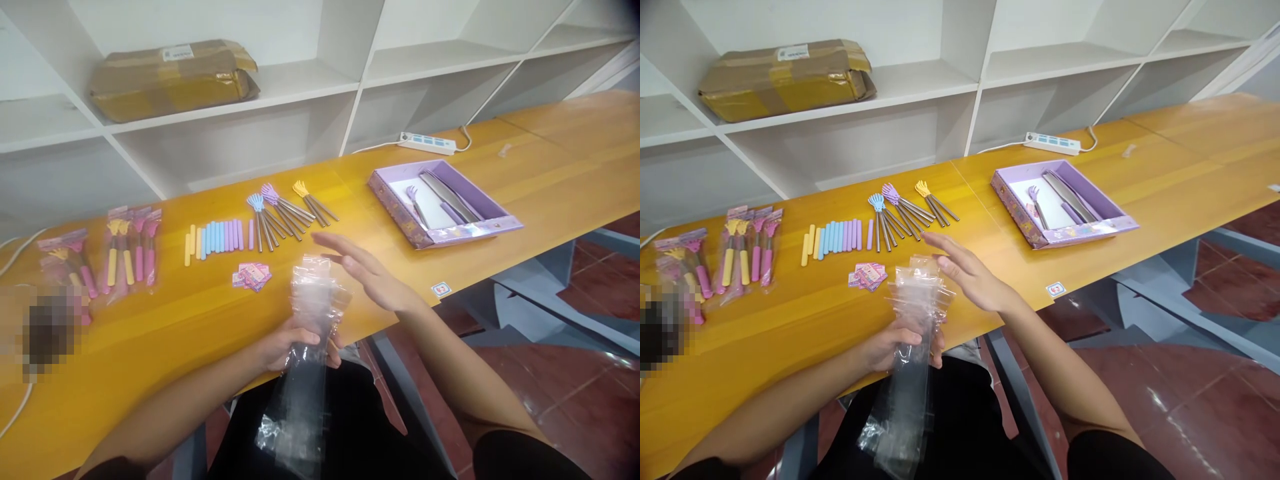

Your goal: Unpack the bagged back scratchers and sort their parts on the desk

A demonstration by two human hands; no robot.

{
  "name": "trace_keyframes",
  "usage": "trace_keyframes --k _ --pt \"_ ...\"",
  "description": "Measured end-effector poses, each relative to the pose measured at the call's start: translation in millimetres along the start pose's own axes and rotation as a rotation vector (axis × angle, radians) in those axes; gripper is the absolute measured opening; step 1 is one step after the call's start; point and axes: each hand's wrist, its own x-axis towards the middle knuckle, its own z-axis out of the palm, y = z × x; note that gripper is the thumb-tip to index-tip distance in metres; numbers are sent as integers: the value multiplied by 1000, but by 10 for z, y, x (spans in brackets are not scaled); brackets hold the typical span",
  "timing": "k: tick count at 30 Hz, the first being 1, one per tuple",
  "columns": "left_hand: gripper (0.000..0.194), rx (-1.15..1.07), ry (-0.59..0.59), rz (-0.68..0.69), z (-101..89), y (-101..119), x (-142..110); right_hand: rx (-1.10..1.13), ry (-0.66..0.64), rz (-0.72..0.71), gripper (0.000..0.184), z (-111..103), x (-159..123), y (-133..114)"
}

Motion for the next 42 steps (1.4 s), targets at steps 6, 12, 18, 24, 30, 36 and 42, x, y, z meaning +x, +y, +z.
trace_keyframes --k 6,12,18,24,30,36,42 --pt "42 -43 140 107 129 -58 -22 216 246 -19 68 -13 -183 362" --pt "45 -69 169 109 142 -76 -6 224 294 62 60 456 -664 600" --pt "37 -15 163 72 146 -114 6 -52 243 93 32 517 -700 304" --pt "37 -22 117 36 102 -164 7 -207 256 48 29 430 -533 236" --pt "38 -11 130 31 95 -106 8 -137 287 58 23 447 -523 324" --pt "27 8 227 29 92 -27 41 -158 244 14 42 394 -475 303" --pt "25 48 300 21 112 -2 41 -110 230 -80 111 336 -510 241"
